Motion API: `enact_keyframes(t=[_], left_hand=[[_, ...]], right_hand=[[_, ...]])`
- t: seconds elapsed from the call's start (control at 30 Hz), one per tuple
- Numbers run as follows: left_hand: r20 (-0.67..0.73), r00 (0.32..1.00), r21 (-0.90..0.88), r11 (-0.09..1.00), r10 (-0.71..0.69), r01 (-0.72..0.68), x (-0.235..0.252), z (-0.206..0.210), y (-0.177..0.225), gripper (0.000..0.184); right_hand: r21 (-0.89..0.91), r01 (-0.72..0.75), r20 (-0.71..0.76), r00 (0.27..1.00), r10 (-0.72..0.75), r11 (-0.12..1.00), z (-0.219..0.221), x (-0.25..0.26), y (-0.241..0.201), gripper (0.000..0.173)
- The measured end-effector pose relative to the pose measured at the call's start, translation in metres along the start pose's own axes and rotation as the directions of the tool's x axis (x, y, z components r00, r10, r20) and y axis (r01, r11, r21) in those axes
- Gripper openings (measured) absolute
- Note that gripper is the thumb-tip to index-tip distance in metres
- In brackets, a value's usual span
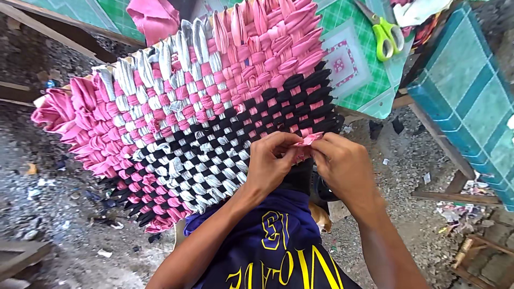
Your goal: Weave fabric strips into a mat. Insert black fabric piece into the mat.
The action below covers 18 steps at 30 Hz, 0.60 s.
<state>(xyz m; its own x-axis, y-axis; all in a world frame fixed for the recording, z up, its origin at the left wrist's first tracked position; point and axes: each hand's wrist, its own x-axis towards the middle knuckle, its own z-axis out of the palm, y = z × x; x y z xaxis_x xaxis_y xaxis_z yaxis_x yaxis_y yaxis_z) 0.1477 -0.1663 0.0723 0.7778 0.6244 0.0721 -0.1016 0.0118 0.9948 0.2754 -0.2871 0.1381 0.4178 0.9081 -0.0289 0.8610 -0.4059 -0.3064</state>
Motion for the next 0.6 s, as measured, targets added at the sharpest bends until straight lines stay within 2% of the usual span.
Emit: enact_keyframes(t=[0.13,0.33,0.43,0.53,0.6], left_hand=[[-0.023,0.990,0.175,0.976,0.139,-0.133,-0.005,0.002,0.000,0.011],[0.002,0.981,0.168,0.967,0.194,-0.192,-0.010,-0.001,-0.009,0.013],[0.025,0.981,0.132,0.972,0.193,-0.195,-0.011,-0.003,-0.012,0.012],[0.060,0.984,0.074,0.982,0.169,-0.173,-0.008,-0.005,-0.013,0.013],[0.080,0.987,0.045,0.988,0.142,-0.146,-0.006,-0.006,-0.013,0.014]], right_hand=[[0.052,-0.004,-0.023,1.000,0.005,0.999,0.002,0.000,-0.003,0.014],[0.263,-0.096,0.008,0.995,0.098,0.960,0.005,0.001,0.007,0.013],[0.434,-0.167,0.053,0.986,0.160,0.885,0.008,-0.002,0.015,0.011],[0.622,-0.199,0.084,0.978,0.188,0.757,0.013,-0.004,0.021,0.006],[0.686,-0.223,0.102,0.972,0.211,0.692,0.016,-0.004,0.024,0.007]])
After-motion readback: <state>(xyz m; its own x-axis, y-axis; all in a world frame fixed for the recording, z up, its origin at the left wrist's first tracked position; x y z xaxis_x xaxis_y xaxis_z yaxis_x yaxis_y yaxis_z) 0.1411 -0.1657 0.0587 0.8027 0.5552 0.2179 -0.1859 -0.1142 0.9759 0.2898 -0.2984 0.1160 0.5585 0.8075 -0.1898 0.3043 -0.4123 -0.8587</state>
